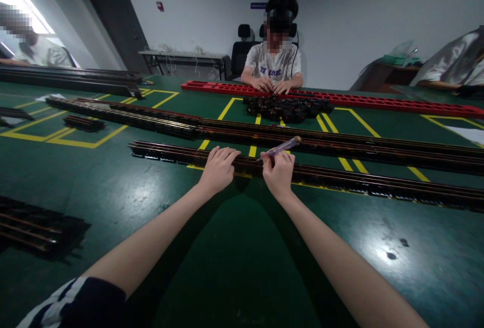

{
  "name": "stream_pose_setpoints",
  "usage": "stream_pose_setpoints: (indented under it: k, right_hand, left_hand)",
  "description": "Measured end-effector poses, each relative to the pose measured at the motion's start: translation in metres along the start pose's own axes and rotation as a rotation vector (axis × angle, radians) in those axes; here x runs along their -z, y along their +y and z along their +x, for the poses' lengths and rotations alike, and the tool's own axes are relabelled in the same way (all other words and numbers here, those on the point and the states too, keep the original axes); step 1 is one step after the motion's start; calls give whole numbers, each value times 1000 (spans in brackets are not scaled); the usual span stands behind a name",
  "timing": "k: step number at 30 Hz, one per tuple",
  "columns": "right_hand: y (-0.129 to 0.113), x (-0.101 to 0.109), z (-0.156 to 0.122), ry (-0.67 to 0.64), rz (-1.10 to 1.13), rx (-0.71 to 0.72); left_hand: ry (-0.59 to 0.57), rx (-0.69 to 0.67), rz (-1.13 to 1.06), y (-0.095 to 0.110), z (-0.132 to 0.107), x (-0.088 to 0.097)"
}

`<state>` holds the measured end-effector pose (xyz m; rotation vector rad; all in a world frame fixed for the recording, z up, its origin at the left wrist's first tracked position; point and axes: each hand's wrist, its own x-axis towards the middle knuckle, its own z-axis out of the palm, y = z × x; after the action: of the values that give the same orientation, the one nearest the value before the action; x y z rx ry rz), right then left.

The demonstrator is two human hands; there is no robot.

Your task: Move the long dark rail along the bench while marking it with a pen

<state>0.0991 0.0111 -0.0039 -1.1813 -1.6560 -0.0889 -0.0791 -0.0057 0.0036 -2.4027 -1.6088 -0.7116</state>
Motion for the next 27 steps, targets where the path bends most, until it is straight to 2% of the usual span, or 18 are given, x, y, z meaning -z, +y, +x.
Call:
stream_pose_setpoints:
  k: [9, 18, 27]
  right_hand:
    - [0, 0, 0, 41, 2, 27]
    - [1, 0, 0, 20, 1, 9]
    - [0, 0, 0, 13, 10, 2]
  left_hand:
    - [-53, -14, 48, 5, 3, 6]
    - [15, -42, 121, 1, 2, 0]
    - [14, -37, 128, 2, 2, 0]
